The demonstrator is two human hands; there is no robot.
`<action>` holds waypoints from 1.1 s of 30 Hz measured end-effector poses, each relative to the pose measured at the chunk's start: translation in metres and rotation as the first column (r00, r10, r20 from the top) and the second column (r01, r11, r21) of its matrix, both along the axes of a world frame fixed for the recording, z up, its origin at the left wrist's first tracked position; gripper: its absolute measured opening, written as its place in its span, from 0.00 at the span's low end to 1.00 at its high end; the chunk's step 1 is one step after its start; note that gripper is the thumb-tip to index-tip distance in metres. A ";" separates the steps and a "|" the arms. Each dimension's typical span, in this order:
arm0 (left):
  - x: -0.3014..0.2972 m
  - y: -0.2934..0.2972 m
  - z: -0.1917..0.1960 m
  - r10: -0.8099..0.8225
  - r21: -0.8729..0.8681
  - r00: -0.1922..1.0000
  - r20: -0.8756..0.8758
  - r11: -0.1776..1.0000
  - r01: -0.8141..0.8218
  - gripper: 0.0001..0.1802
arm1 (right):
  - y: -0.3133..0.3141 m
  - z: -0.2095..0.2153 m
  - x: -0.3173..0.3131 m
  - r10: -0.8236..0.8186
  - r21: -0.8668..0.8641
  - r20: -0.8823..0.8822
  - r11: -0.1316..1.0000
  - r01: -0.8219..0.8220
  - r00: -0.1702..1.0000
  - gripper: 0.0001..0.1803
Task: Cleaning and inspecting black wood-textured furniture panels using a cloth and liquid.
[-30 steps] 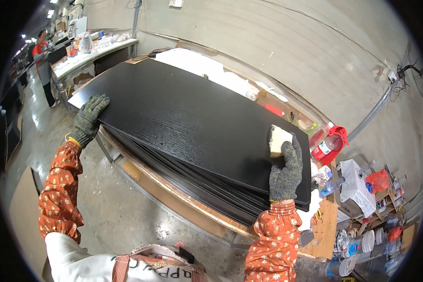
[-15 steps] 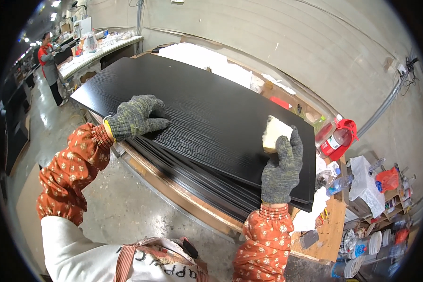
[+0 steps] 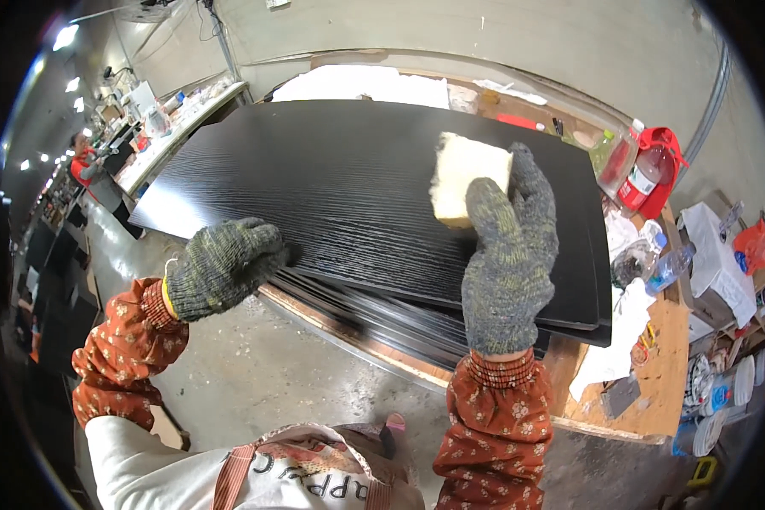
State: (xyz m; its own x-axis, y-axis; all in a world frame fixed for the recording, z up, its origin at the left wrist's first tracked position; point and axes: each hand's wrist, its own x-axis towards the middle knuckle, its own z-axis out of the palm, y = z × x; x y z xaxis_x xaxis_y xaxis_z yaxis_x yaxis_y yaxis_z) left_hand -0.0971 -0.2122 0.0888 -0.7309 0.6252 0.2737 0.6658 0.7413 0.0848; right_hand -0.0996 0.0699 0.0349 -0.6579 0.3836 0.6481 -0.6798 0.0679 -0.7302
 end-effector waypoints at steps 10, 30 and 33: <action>-0.025 0.001 0.033 0.332 0.048 0.739 0.587 0.896 -0.441 0.11 | -0.007 0.014 0.010 0.148 -0.245 0.038 0.960 -0.134 0.988 0.29; -0.047 0.019 0.054 0.418 -0.199 0.524 0.742 0.884 -0.423 0.14 | -0.001 0.006 0.006 -0.155 0.211 -0.015 0.965 0.154 0.988 0.28; -0.053 0.003 0.042 0.284 -0.089 0.549 0.786 0.931 -0.353 0.14 | -0.006 0.015 0.011 0.103 -0.051 0.075 0.994 -0.099 0.992 0.28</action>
State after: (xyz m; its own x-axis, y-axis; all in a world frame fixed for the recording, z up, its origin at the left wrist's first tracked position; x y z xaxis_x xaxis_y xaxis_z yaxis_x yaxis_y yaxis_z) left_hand -0.1498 -0.2090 0.1310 -0.8296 0.3124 -0.4628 0.0397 0.8598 0.5092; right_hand -0.0885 0.0637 0.0502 -0.7425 0.3416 0.5763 -0.6225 -0.0338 -0.7819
